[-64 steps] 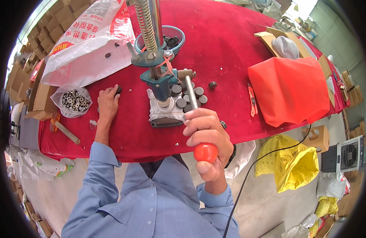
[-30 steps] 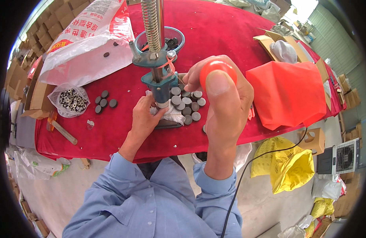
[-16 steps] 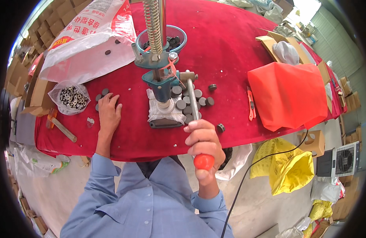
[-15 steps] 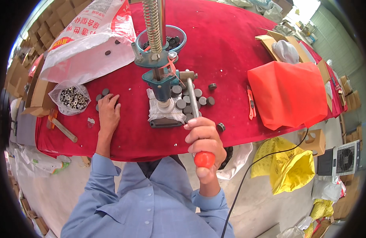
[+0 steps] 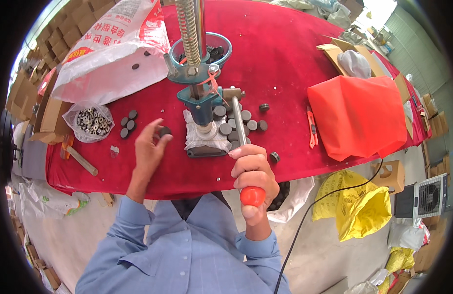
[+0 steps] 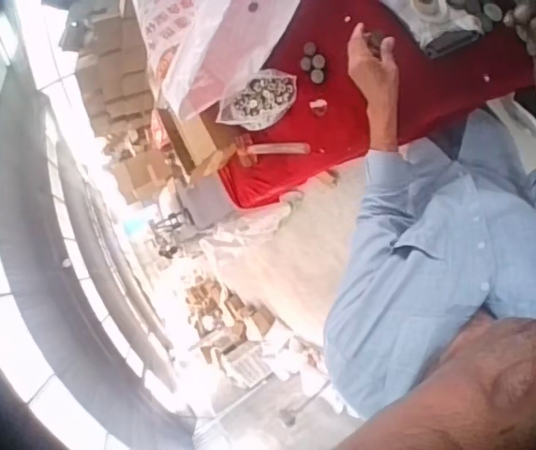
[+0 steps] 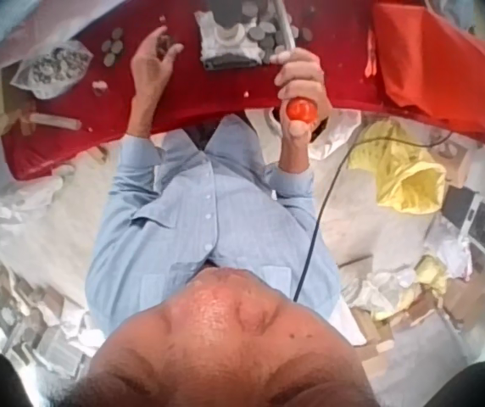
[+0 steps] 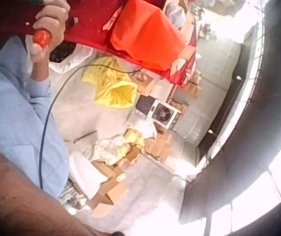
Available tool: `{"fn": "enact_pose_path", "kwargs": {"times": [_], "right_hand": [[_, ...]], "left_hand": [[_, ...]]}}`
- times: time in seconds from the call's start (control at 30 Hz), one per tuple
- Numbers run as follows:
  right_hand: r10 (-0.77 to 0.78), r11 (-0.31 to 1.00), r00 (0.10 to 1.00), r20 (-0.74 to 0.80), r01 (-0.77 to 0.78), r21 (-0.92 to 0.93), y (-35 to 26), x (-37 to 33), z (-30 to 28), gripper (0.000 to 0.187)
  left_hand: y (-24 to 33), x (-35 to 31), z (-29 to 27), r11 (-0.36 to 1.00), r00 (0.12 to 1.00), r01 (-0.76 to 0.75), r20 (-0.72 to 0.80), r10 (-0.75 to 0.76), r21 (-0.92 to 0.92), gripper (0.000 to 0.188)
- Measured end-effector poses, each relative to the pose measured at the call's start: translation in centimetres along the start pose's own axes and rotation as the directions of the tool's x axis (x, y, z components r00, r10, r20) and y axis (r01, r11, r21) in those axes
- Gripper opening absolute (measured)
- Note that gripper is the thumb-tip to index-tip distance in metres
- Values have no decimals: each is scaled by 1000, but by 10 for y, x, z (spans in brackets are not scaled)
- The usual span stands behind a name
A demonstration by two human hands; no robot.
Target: The person arranges small cylindrical magnets on a red table, then uses a manual press to assemble them with metal rings. The person places each magnet under the press, operates the lever, and collects the assembled units.
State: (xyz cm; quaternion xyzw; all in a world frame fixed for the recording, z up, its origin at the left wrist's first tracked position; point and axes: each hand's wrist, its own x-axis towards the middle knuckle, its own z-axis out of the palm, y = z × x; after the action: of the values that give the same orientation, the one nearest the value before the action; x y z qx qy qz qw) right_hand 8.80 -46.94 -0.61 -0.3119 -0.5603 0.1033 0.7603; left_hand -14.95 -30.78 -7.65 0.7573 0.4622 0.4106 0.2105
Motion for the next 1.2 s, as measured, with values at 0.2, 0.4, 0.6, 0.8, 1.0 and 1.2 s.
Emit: {"fn": "enact_pose_path", "kwargs": {"times": [0.2, 0.4, 0.6, 0.8, 1.0, 1.2], "right_hand": [[57, 998, 992, 111, -58, 3, -20, 62, 1, 57], [146, 986, 981, 130, -155, 64, -21, 120, 8, 49], [191, 981, 969, 154, -193, -1, -22, 124, 9, 56], [140, 988, 987, 83, -145, 53, -18, 103, 9, 61], [-80, 997, 994, 71, 79, 20, 10, 1, -10, 62], [27, 999, 994, 109, -25, -20, -7, 20, -6, 58]], "left_hand": [[38, 7, 36, 990, 992, -76, 88, 87, -117, 63], [40, 12, 47, 987, 989, -118, 73, 127, -113, 65], [58, 17, 65, 979, 984, -132, 96, 148, -154, 68], [60, 16, 48, 986, 987, -109, 104, 122, -124, 58], [-15, 16, -29, 942, 985, -84, -118, 129, 324, 36], [-106, -6, -74, 767, 987, 89, -159, 16, 635, 42]]}}
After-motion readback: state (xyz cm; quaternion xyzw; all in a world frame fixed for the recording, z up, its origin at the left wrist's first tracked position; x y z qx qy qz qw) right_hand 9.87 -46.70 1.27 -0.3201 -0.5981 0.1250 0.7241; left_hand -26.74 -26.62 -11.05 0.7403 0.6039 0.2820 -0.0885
